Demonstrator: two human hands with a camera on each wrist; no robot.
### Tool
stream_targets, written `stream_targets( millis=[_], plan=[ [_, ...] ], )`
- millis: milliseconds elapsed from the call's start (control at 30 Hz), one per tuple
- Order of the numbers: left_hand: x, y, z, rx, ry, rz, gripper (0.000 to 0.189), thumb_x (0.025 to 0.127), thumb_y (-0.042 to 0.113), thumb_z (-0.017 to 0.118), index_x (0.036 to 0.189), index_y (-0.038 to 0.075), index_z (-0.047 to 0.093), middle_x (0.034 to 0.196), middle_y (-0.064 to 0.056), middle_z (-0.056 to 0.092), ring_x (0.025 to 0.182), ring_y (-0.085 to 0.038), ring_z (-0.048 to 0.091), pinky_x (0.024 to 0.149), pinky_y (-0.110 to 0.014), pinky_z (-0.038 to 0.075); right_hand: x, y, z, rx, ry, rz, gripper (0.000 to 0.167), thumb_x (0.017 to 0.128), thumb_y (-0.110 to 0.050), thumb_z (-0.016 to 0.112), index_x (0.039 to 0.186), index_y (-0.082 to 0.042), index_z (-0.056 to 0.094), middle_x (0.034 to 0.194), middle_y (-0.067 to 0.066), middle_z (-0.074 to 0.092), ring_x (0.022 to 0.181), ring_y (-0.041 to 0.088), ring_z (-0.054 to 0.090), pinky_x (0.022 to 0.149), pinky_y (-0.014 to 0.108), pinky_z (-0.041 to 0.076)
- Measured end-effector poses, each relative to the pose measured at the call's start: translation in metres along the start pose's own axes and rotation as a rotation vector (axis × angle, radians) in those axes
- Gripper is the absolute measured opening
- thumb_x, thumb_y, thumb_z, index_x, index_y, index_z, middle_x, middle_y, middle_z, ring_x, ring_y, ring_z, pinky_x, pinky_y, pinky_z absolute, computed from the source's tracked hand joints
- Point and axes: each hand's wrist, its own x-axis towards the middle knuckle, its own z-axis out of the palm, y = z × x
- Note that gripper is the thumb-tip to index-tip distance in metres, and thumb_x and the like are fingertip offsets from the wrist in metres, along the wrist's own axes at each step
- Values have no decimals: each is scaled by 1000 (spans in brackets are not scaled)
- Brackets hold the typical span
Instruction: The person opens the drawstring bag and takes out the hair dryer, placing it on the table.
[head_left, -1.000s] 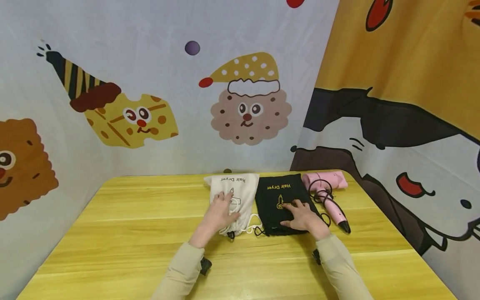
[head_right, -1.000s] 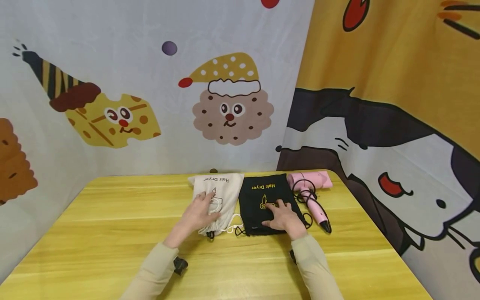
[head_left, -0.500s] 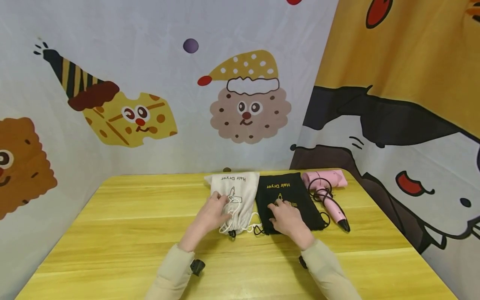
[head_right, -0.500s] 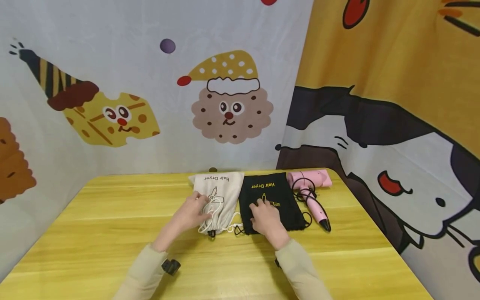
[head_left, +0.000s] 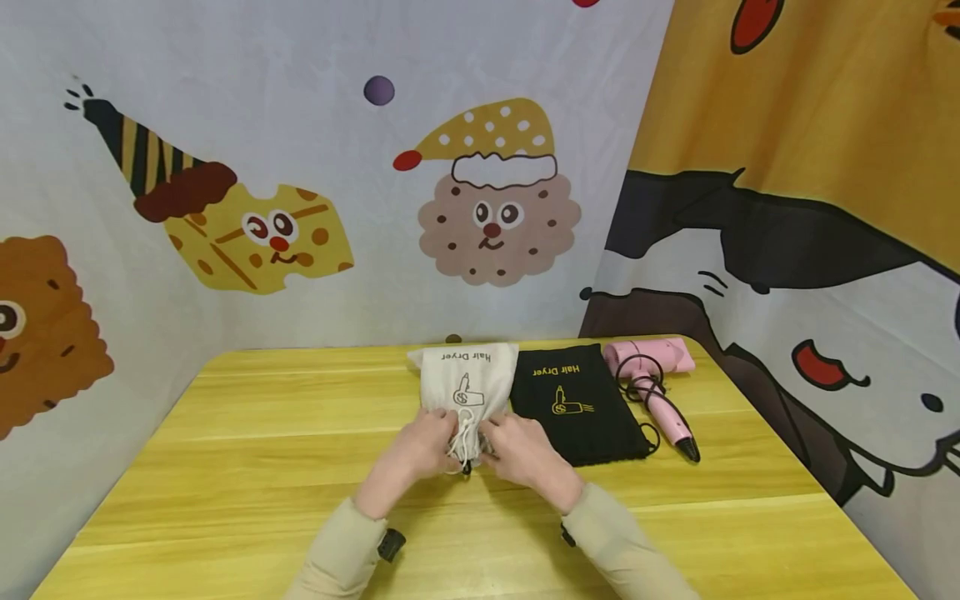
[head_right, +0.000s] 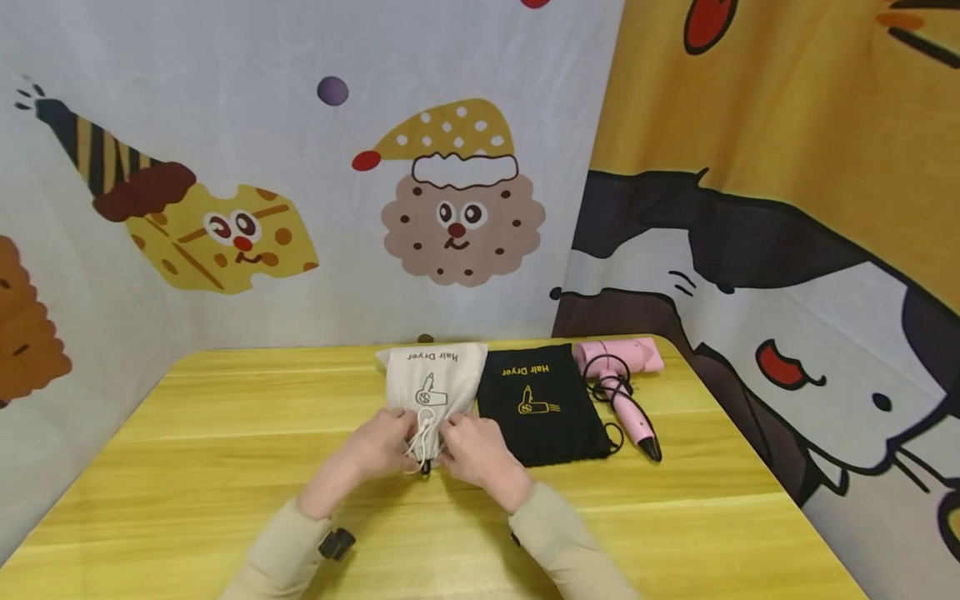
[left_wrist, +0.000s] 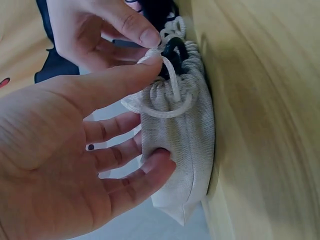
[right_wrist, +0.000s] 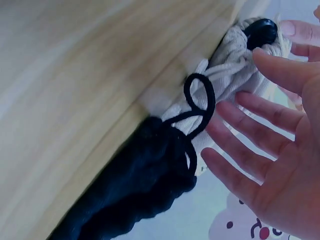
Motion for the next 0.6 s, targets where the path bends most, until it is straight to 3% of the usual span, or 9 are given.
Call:
stream_targets(
  millis=[267,600],
  plan=[
    [3,-2,4,-35,50,9,38,63,15,86,77,9,51,72,0,52,68,-17,49,56,-29,40,3,-7,6,-62,17,8,34,75,-43,76,88,-15,61,77,-3,60,69,16,60,49,32,47],
    [3,-8,1,-37,56,67,29,65,13,83,76,12,56,69,3,56,64,-14,51,54,-28,42,4,-13,7,-40,16,12,17,77,-33,75,87,-21,69,87,-6,67,77,17,63,45,31,43]
  ],
)
